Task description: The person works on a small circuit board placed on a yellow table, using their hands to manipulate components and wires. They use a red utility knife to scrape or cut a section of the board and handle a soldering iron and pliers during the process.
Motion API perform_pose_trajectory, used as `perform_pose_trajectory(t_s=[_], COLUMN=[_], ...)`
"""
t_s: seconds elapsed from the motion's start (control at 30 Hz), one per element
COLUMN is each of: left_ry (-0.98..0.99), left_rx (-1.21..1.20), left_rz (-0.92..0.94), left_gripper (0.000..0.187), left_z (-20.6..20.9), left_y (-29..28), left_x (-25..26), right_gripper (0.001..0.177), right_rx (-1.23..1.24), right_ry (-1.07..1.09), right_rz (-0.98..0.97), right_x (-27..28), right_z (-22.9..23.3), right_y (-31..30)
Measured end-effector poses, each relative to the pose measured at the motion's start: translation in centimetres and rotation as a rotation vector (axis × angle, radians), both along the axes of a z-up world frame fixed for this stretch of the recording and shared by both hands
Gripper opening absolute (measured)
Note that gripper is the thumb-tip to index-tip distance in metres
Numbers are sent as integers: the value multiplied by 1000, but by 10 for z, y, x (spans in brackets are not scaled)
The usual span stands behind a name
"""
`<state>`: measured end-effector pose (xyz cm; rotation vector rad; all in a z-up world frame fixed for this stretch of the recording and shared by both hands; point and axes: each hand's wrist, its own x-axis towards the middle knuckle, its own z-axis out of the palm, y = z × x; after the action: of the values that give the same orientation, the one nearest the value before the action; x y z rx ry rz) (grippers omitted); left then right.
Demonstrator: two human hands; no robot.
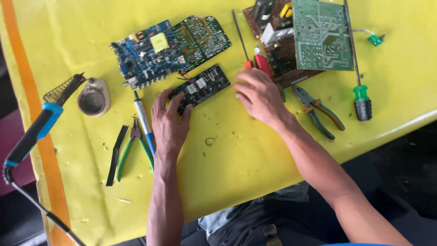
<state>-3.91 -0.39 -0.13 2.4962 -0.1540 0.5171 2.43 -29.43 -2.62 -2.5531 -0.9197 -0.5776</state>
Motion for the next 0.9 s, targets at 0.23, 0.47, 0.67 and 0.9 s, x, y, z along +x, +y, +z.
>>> perform_pose_trajectory(t_s=[0.23, 0.47, 0.67, 0.9], left_ry=[-28, -25, -2, 31], left_rx=[-31, -71, -44, -31], left_rz=[-19, 25, 58, 65], left_gripper=[29, 32, 34, 34], left_z=[-24, -39, -42, -40], left_y=[9, 11, 10, 9], left_x=[3, 8, 11, 10], right_gripper=[42, 42, 46, 68], right_rx=[-200, -264, -352, -490], right_ry=[-94, 117, 70, 70], right_rz=[-202, -211, -263, -335], right_x=[4, 1, -28, -35], right_z=[51, 67, 71, 53], right_y=[-2, 12, -13, -27])
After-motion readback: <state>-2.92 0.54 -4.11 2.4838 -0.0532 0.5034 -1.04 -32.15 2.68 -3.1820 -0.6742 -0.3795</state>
